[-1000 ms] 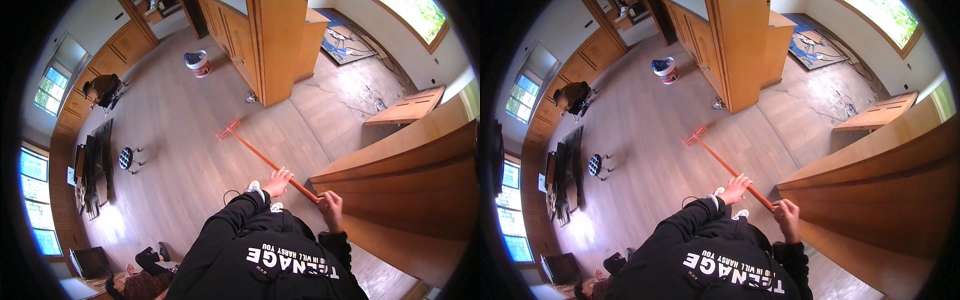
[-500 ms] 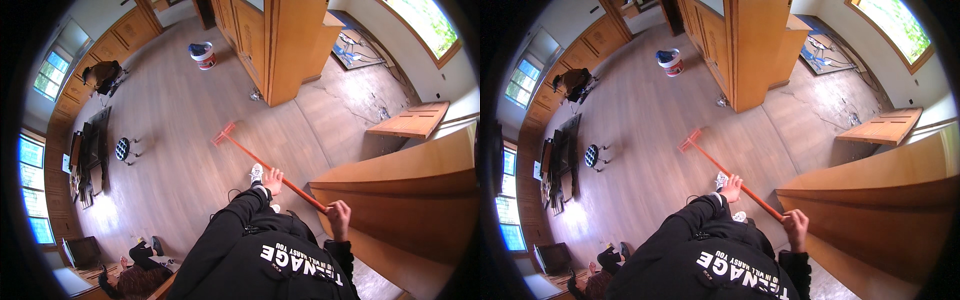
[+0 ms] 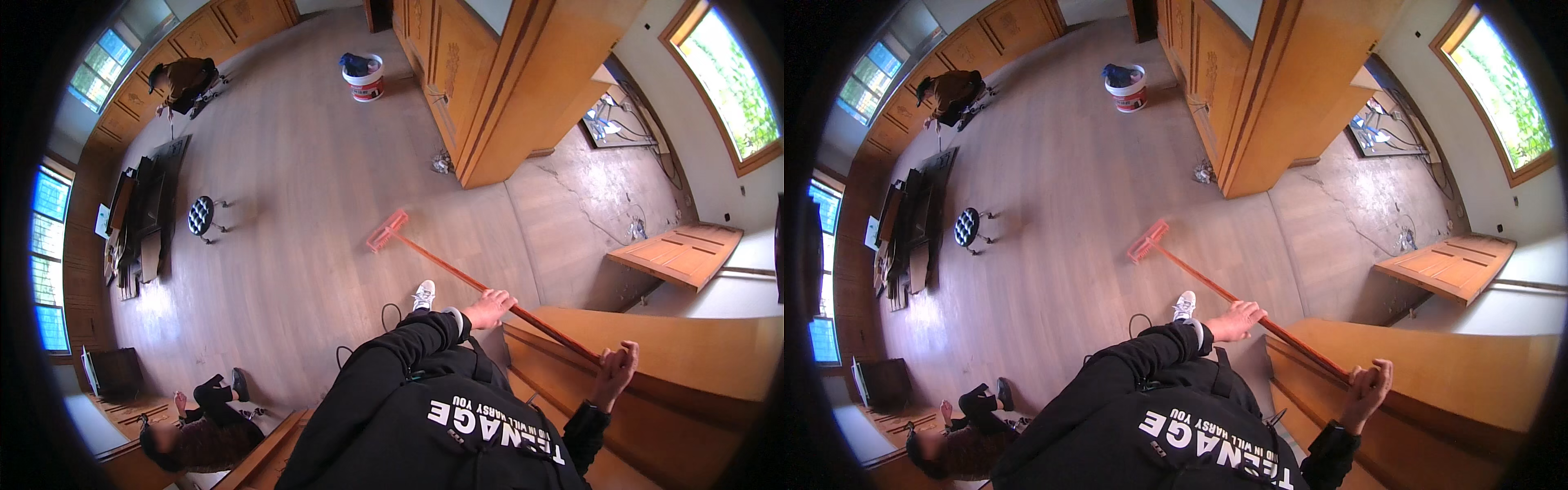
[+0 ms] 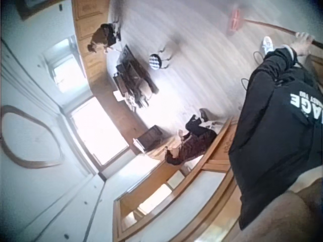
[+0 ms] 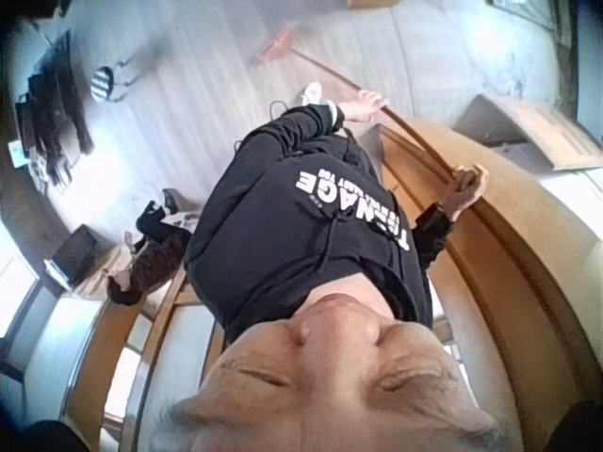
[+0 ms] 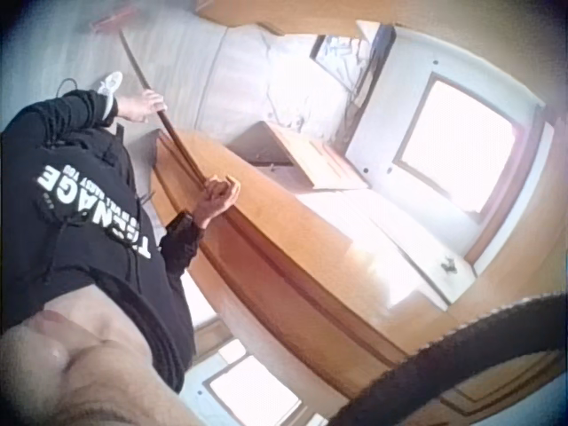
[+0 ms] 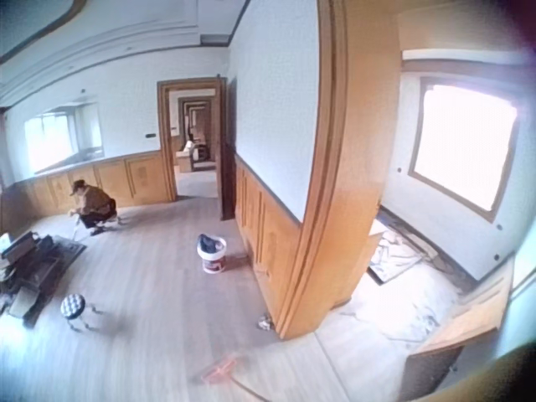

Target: The person sweeps a large room with a red broom, moving debris and dust toward a central area. The person navigates around furniture, a bucket, and other people working in the room.

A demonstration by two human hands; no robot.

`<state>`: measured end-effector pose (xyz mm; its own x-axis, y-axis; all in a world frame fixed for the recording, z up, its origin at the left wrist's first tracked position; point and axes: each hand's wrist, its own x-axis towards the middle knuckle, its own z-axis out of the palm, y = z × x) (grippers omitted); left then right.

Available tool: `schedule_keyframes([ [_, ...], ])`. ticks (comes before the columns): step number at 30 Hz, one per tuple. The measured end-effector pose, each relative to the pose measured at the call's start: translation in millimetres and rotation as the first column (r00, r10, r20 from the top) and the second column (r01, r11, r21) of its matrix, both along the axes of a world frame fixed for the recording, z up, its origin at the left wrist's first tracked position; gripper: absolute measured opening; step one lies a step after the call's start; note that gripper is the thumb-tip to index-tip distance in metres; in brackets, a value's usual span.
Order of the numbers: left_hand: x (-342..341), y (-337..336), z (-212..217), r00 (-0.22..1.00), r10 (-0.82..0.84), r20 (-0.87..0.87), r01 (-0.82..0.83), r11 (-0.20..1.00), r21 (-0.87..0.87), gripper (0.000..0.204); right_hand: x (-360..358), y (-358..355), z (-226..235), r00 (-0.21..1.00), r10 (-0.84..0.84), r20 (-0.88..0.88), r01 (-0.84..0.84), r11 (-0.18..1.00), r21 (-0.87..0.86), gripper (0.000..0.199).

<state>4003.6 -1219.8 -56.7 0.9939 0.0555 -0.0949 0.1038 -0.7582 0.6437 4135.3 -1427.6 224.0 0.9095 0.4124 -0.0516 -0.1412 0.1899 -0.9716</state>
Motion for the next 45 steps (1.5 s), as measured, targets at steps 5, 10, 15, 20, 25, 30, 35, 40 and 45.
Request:
schedule_keyframes([
  [5, -42, 67, -29, 0.957, 0.267, -0.114, -0.242, 0.95, 0.197, 0.085, -19, 66, -52, 0.955, 0.23, -0.188, -0.252, 0.963, -0.1, 0.02],
  [10, -95, 140, -45, 0.788, 0.46, -0.41, -0.383, 0.887, 0.259, 0.091, -76, 121, -93, 0.802, 0.477, -0.36, -0.555, 0.817, -0.153, 0.022],
  [15, -70, 136, -29, 0.917, 0.335, -0.217, -0.302, 0.937, 0.174, 0.086, -47, 117, -55, 0.477, 0.63, 0.613, 0.063, 0.671, -0.739, 0.008],
  [20, -10, 107, 19, 0.974, 0.183, 0.134, -0.193, 0.979, 0.067, 0.063, -4, 116, 17, 0.974, 0.18, 0.139, -0.16, 0.977, -0.143, 0.025],
  [25, -17, 125, 42, 0.973, 0.22, 0.066, -0.221, 0.975, 0.002, 0.055, -7, 139, 19, 0.954, 0.191, 0.231, -0.149, 0.971, -0.187, 0.023],
  [30, -71, 173, 12, 0.883, 0.449, 0.139, -0.456, 0.89, 0.022, 0.045, -42, 183, -27, 0.927, 0.332, 0.174, -0.266, 0.91, -0.319, 0.023],
  [35, -126, 213, -18, 0.742, 0.66, 0.117, -0.67, 0.738, 0.083, 0.027, -91, 223, -61, 0.833, 0.478, -0.279, -0.528, 0.838, -0.14, 0.024],
  [40, -134, 215, -20, 0.653, 0.74, 0.157, -0.749, 0.662, -0.004, 0.021, -92, 241, -54, 0.793, 0.569, -0.218, -0.595, 0.801, -0.074, 0.024],
  [45, -89, 190, 8, 0.729, 0.654, 0.203, -0.657, 0.751, -0.06, 0.025, -39, 235, -3, 0.894, 0.438, -0.096, -0.443, 0.896, -0.038, 0.023],
])
